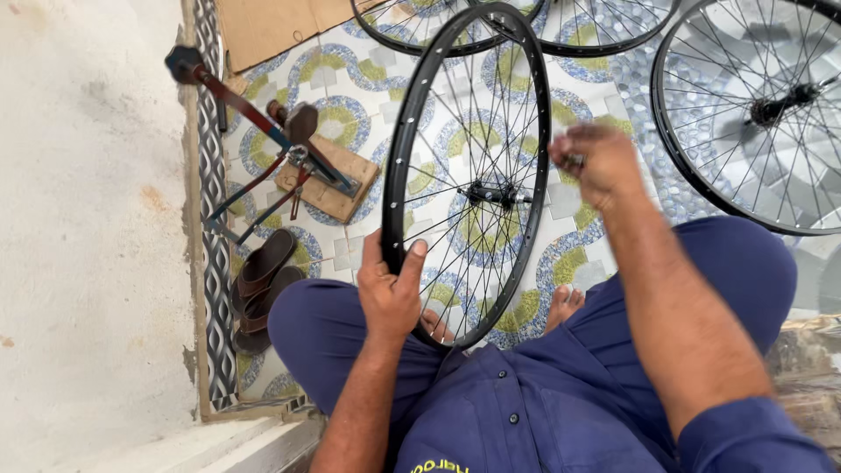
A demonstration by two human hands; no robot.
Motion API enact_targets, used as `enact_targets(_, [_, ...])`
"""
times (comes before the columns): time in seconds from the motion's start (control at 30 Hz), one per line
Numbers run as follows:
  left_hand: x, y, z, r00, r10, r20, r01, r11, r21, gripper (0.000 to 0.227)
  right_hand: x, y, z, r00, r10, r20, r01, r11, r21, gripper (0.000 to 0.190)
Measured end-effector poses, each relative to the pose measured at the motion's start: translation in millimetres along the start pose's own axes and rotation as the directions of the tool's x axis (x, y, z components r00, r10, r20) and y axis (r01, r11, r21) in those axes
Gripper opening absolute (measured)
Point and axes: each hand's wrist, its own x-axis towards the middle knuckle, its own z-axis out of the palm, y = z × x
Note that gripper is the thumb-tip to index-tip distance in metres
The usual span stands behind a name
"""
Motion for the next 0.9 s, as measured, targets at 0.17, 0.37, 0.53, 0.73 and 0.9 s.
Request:
enact_targets(0.17, [10,15,7,0.983,-0.134,0.123,0.162,0.953,-0.256,0.041,6,0,-7,0.971,-0.21,0.117,0.19,0.968,0.163,0.042])
enact_targets(0.37, [10,29,22,0.963,-0.177,0.202,0.239,0.907,-0.346,0.038,-9,-19,-21,0.981,-0.166,-0.101,0.188,0.944,0.272,0.03])
enact_targets(0.53, [7,48,33,0.976,-0.143,0.167,0.193,0.922,-0.337,0.036,-7,-2,-20,0.984,-0.142,-0.109,0.158,0.976,0.151,0.032])
enact_targets(0.73, [44,85,53,0.964,-0.091,0.249,0.127,0.983,-0.131,0.035,14,37,-17,0.947,-0.321,0.022,0.321,0.936,-0.143,0.028])
enact_targets(0.9, [105,95,86,0.806,0.34,0.485,-0.224,0.933,-0.282,0.047,4,10,-24,0.912,-0.39,-0.13,0.402,0.912,0.081,0.028])
